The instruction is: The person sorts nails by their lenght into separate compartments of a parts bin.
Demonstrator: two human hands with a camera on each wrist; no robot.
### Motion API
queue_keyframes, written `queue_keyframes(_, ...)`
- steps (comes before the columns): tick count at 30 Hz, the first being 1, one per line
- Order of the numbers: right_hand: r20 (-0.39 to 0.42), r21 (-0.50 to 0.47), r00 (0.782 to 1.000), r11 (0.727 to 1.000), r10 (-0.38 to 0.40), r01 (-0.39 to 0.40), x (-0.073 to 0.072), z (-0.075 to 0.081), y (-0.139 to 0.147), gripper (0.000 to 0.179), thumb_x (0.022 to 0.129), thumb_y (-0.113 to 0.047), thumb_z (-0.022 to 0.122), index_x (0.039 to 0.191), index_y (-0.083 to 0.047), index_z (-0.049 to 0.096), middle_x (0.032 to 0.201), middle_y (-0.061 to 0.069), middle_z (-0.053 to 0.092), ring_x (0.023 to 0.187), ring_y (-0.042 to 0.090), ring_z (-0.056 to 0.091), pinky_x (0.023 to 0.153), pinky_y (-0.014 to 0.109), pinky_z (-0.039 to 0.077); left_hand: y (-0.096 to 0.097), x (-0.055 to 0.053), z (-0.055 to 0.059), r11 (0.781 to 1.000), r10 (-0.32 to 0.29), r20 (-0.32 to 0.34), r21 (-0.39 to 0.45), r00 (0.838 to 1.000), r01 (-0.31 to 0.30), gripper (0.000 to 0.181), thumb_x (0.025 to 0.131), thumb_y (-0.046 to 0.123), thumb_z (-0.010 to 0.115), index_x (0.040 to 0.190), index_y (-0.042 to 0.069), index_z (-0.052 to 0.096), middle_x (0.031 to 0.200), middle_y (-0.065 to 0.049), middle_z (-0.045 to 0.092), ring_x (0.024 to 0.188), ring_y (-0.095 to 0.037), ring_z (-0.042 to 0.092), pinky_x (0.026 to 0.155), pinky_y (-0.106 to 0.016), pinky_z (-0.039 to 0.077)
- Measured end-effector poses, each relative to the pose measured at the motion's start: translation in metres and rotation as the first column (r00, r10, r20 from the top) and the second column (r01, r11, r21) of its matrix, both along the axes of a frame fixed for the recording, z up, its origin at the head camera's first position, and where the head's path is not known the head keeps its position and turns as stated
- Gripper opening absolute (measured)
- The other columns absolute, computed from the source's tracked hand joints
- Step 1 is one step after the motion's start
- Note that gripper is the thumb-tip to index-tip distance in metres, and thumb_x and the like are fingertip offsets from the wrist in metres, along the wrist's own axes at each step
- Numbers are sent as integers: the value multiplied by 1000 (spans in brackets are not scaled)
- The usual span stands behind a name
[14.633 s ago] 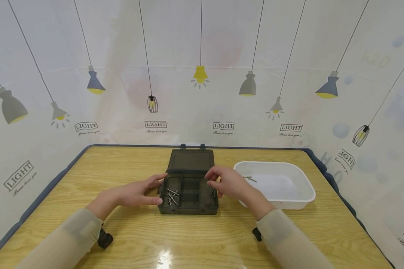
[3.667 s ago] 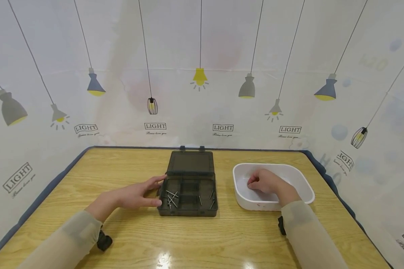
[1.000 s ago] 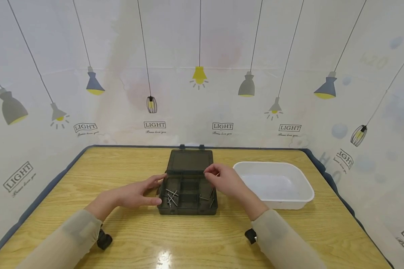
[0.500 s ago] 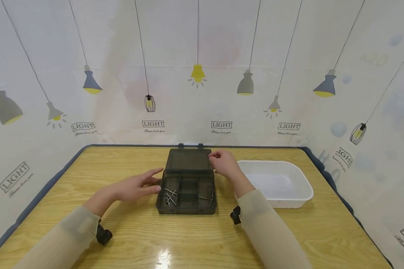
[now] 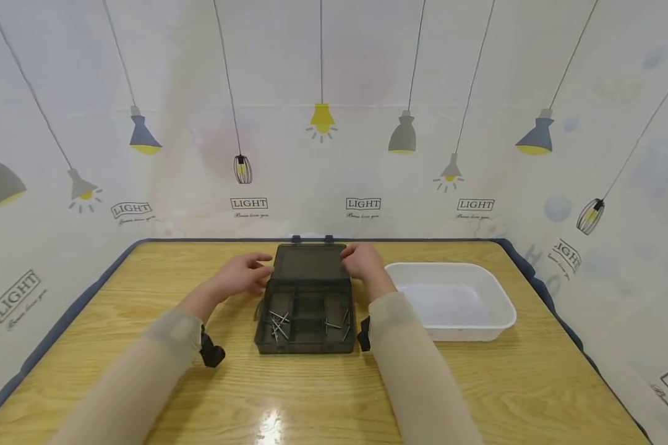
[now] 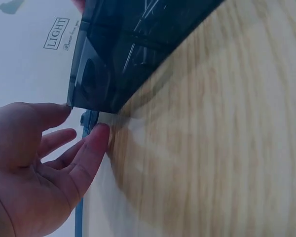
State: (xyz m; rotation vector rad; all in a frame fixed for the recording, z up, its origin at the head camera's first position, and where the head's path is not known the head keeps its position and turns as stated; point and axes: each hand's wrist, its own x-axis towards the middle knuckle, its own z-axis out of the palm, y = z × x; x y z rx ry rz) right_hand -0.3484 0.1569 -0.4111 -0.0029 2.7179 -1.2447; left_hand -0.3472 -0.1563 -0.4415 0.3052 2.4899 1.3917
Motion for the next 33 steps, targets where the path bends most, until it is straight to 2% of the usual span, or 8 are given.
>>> queue_keyframes(4, 13, 68, 1000, 998, -3, 2, -2, -2, 0, 41, 99, -2, 62, 138, 1, 72, 130, 18, 73, 87, 20, 61, 64, 20, 46, 7, -7, -1, 1000, 26, 46, 11, 999, -27, 56, 113, 18, 61, 164, -2, 46, 151, -33, 59, 99, -25, 76, 83, -38, 69)
queue_keyframes(9, 26, 119, 1000, 993, -2, -1, -4, -4, -1, 45, 92, 3, 56, 133, 2, 75, 130, 20, 72, 94, 26, 63, 66, 22, 48, 10, -11, -3, 999, 47, 32, 11, 998, -48, 47, 111, 8, 59, 156, -5, 54, 148, -35, 62, 97, -28, 78, 84, -37, 69)
queue_keyframes(16, 19, 228, 999, 973, 31, -35, -9, -12, 3, 40, 91, -1, 60, 126, 0, 80, 130, 21, 75, 110, 31, 65, 92, 32, 55, 12, -7, -2, 998, 63, 22, 12, 998, -63, 44, 106, -3, 60, 150, -10, 58, 142, -36, 65, 103, -31, 78, 85, -35, 68)
queue_keyframes(20, 4, 220, 1000, 975, 19, -19, -9, -15, 4, 37, 90, -1, 63, 123, -1, 82, 128, 20, 77, 113, 32, 66, 99, 36, 56, 14, -6, -3, 997, 76, 20, 19, 997, -76, 44, 105, -4, 60, 149, -12, 58, 142, -37, 65, 104, -31, 78, 88, -35, 68)
queue_keyframes(29, -5, 119, 1000, 993, -15, 16, -5, -17, 5, 37, 89, 2, 67, 123, 2, 81, 127, 21, 78, 113, 32, 68, 103, 38, 56, 12, -8, -8, 991, 115, 26, 71, 993, -116, 46, 103, -6, 64, 148, -11, 60, 143, -37, 66, 104, -31, 79, 91, -36, 68)
queue_keyframes(33, 9, 75, 1000, 997, -27, 26, -4, -20, 6, 36, 92, 2, 66, 125, 2, 80, 131, 22, 77, 113, 32, 68, 103, 39, 57, 10, -8, -11, 986, 126, 45, 101, 991, -130, 46, 103, -6, 65, 149, -11, 59, 145, -37, 65, 109, -32, 78, 93, -36, 67)
